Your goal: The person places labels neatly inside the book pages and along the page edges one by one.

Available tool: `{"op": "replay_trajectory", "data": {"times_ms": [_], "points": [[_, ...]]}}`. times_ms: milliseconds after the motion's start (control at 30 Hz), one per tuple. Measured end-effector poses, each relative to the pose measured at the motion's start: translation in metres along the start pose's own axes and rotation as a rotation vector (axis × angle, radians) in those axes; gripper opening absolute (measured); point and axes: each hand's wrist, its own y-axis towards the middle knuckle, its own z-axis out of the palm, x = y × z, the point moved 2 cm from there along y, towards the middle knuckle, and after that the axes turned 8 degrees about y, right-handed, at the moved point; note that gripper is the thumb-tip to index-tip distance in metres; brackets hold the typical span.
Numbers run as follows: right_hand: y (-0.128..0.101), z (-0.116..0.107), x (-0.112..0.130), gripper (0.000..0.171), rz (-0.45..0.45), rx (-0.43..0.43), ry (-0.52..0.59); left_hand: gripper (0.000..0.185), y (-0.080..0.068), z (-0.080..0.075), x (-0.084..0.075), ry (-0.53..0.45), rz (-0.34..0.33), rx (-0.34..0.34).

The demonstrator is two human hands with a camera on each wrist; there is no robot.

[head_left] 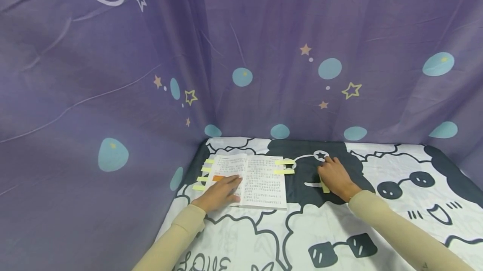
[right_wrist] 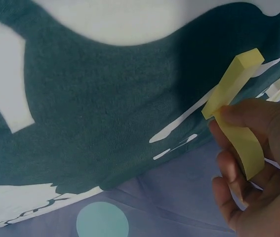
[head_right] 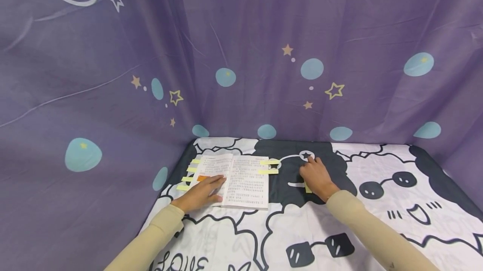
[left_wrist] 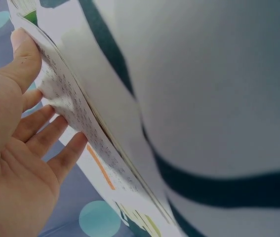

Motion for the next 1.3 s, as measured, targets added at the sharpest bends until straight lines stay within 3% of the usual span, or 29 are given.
{"op": "replay_trajectory", "data": {"times_ms": [400,733,1100,1300], "points": [[0.003,0.002,-0.011,0.016,0.074,-0.021,0.153,0.073,0.000,0.000,-0.001,0.011,0.012,-0.014],[-0.001,0.004,-0.008,0.018,0.052,-0.015,0.157,0.072,-0.001,0.002,-0.001,0.010,0.011,-0.010],[0.002,-0.002,-0.013,0.031,0.108,-0.020,0.241,0.073,0.001,0.002,0.001,0.014,0.010,-0.007],[0.001,-0.003,-0.015,0.025,0.170,-0.001,0.311,0.073,0.003,0.001,0.002,0.026,0.006,-0.004]]}}
